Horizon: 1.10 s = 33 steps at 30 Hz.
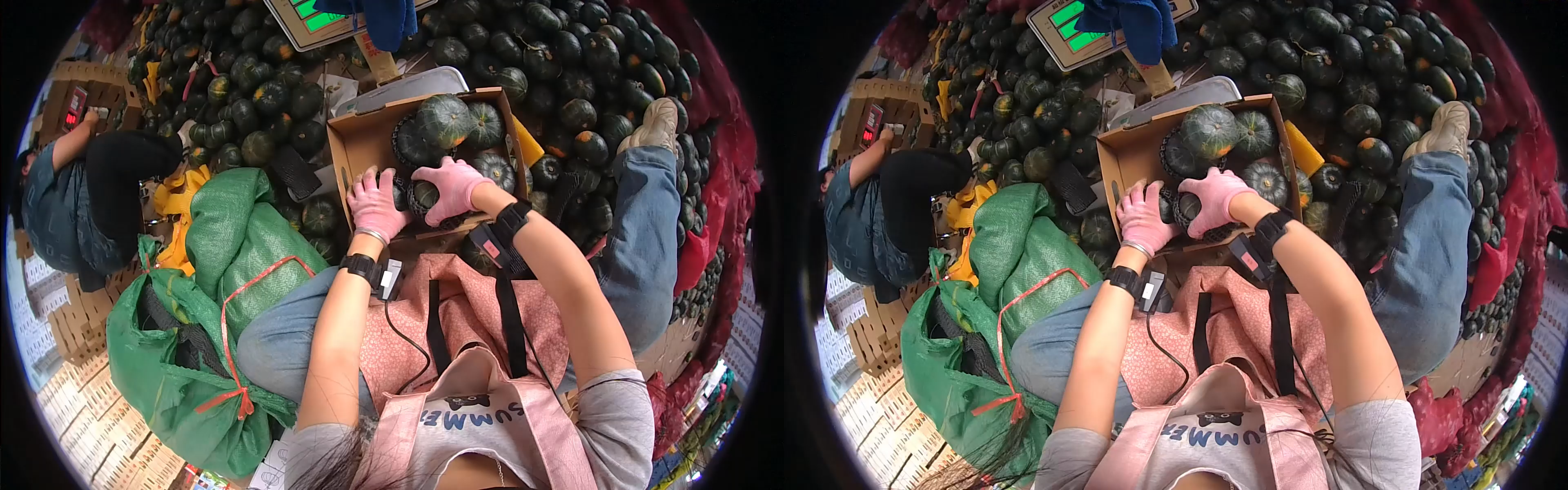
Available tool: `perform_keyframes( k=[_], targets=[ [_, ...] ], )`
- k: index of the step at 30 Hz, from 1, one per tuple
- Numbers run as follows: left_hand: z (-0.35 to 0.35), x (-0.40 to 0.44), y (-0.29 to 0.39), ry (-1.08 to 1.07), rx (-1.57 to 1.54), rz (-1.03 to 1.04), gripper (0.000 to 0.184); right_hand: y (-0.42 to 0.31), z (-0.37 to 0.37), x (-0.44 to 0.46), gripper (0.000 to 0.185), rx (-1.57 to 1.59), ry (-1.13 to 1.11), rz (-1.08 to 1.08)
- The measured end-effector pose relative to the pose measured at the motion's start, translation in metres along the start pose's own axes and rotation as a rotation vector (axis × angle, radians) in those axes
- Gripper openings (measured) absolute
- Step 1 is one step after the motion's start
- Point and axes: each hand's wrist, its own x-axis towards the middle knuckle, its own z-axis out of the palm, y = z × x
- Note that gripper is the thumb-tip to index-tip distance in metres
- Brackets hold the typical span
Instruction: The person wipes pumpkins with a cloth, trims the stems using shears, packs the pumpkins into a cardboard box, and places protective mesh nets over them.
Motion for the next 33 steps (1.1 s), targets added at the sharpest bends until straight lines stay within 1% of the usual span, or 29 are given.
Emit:
perform_keyframes(
  k=[1, 2, 6, 9, 10, 11, 13, 15, 17, 19, 20, 22, 23, 24, 25, 26, 27, 28, 29, 30, 31, 33],
  targets=[
    [-0.002, 0.001, -0.002, -0.014, -0.027, -0.007, 0.093, -0.001, 0.006, -0.003, 0.085, -0.009, 0.069, 0.028],
    [-0.004, 0.003, -0.003, -0.030, -0.054, -0.016, 0.094, -0.002, 0.011, -0.005, 0.084, 0.057, 0.127, 0.048],
    [-0.004, 0.005, -0.008, -0.046, -0.073, -0.005, 0.092, -0.007, 0.028, -0.006, 0.085, 0.040, 0.234, 0.098],
    [0.001, 0.001, -0.007, -0.017, -0.067, 0.014, 0.088, -0.006, 0.054, -0.003, 0.083, -0.067, 0.421, 0.077],
    [0.005, -0.003, -0.006, 0.010, -0.057, 0.024, 0.087, -0.002, 0.070, 0.001, 0.080, -0.095, 0.552, 0.036],
    [0.007, -0.005, -0.003, 0.037, -0.046, 0.042, 0.086, 0.003, 0.083, 0.007, 0.078, -0.076, 0.618, 0.019],
    [0.015, -0.007, -0.003, 0.098, -0.025, 0.068, 0.083, 0.002, 0.078, 0.006, 0.077, -0.074, 0.580, 0.036],
    [0.012, -0.007, -0.007, 0.078, -0.066, 0.081, 0.081, 0.006, 0.076, 0.004, 0.078, -0.064, 0.535, 0.024],
    [0.009, -0.006, -0.014, 0.079, -0.168, 0.105, 0.079, 0.016, 0.073, 0.000, 0.084, -0.045, 0.494, -0.043],
    [0.009, -0.005, -0.017, 0.077, -0.224, 0.111, 0.081, 0.016, 0.076, 0.001, 0.083, -0.052, 0.497, -0.025],
    [0.010, -0.004, -0.016, 0.087, -0.161, 0.112, 0.082, 0.015, 0.076, 0.004, 0.082, -0.055, 0.504, -0.015],
    [0.018, -0.009, -0.008, 0.111, -0.046, 0.124, 0.084, 0.007, 0.075, 0.004, 0.085, -0.192, 0.503, 0.025],
    [0.022, -0.011, -0.003, 0.098, 0.048, 0.105, 0.089, 0.005, 0.073, 0.002, 0.086, -0.260, 0.494, 0.044],
    [0.030, -0.012, -0.006, 0.122, 0.037, 0.123, 0.093, 0.001, 0.062, -0.009, 0.083, -0.131, 0.438, 0.026],
    [0.022, -0.011, -0.003, 0.149, 0.027, 0.131, 0.096, 0.003, 0.055, -0.018, 0.079, 0.025, 0.438, -0.036],
    [0.013, -0.010, -0.002, -0.023, 0.055, 0.081, 0.097, 0.022, 0.038, -0.029, 0.067, 0.367, 0.391, -0.267],
    [-0.003, -0.008, -0.003, -0.091, 0.053, 0.116, 0.093, 0.032, 0.028, -0.059, 0.038, 0.701, 0.609, -0.111],
    [-0.011, 0.001, -0.011, -0.183, -0.041, 0.133, 0.090, 0.059, 0.032, -0.069, 0.022, 0.785, 1.071, 0.028],
    [-0.020, 0.015, -0.018, -0.278, -0.137, 0.150, 0.087, 0.087, 0.037, -0.079, 0.013, 0.817, 1.541, 0.164],
    [-0.033, 0.026, -0.018, -0.291, -0.321, 0.180, 0.084, 0.110, 0.028, -0.098, 0.012, 0.952, 1.616, 0.442],
    [-0.047, 0.033, -0.008, -0.266, -0.373, 0.132, 0.082, 0.154, 0.036, -0.100, 0.024, 0.904, 1.648, 0.718],
    [-0.049, 0.052, 0.013, -0.059, -0.669, -0.008, 0.079, 0.239, 0.081, -0.068, 0.051, 0.695, 1.437, 1.168]
  ],
)
